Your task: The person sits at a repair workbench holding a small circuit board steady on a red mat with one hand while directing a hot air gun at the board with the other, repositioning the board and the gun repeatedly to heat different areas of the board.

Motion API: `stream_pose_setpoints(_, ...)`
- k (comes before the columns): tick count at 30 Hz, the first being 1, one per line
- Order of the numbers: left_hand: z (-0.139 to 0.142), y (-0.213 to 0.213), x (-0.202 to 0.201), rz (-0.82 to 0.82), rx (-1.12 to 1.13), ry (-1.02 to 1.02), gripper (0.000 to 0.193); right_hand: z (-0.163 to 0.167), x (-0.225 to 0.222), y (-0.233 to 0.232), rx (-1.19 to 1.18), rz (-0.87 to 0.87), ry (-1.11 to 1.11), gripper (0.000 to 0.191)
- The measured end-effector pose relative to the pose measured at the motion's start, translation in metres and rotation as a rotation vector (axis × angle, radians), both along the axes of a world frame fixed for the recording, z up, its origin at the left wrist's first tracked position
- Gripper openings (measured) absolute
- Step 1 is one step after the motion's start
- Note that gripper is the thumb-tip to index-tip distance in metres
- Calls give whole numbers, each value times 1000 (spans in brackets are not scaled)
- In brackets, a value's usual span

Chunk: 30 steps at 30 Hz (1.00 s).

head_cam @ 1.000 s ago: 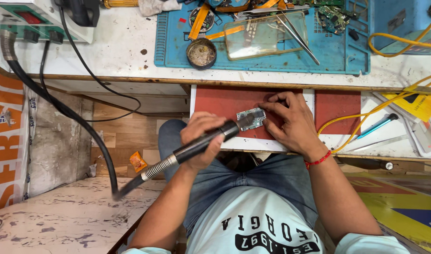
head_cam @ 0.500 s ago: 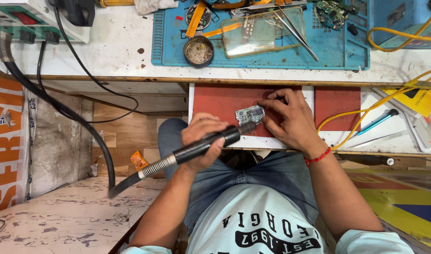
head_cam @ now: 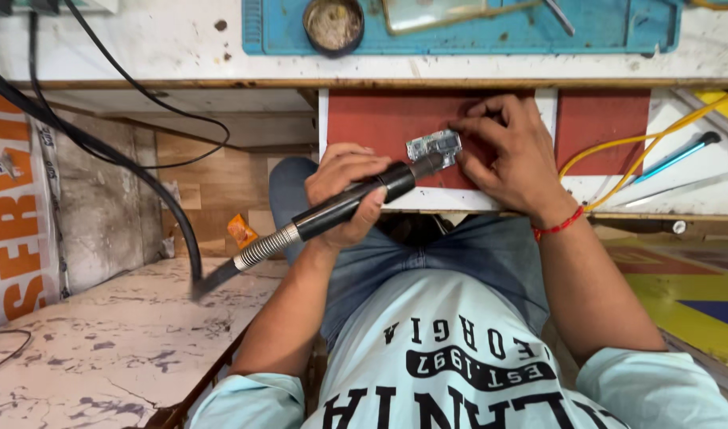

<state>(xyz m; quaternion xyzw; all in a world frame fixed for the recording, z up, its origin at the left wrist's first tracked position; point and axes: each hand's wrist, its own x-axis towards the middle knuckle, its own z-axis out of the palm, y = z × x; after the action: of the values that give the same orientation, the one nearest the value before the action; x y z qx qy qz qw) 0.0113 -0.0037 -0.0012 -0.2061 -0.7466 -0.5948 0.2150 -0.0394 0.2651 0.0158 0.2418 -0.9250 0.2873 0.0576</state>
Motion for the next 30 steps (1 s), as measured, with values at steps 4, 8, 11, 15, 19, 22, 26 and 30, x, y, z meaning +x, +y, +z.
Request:
stream_pose_setpoints(4, -3, -1, 2, 90, 31, -36, 27, 3, 5, 1, 10, 6, 13, 40)
stream_pose_setpoints(8, 1, 3, 2, 45, 44, -14, 28, 10, 3, 0, 4, 3, 20, 39)
stream_pose_setpoints(11, 4, 1, 2, 128, 50, -50, 28, 9, 3, -2, 3, -5, 18, 39)
stream_pose_setpoints(15, 4, 0, 3, -6, -26, -18, 27, 7, 3, 0, 2, -6, 22, 40)
stream_pose_setpoints(19, 5, 3, 3, 136, 26, -20, 26, 9, 2, 0, -14, 7, 37, 41)
stream_pose_setpoints(22, 6, 4, 1, 63, 36, 11, 27, 12, 2, 0, -14, 0, 23, 42)
stream_pose_setpoints(26, 5, 4, 1, 136, 99, -25, 25, 14, 1, -2, -19, -22, -2, 41)
stream_pose_setpoints(30, 3, 4, 4, 79, 96, 23, 25, 15, 2, -2, -17, -35, -30, 40)
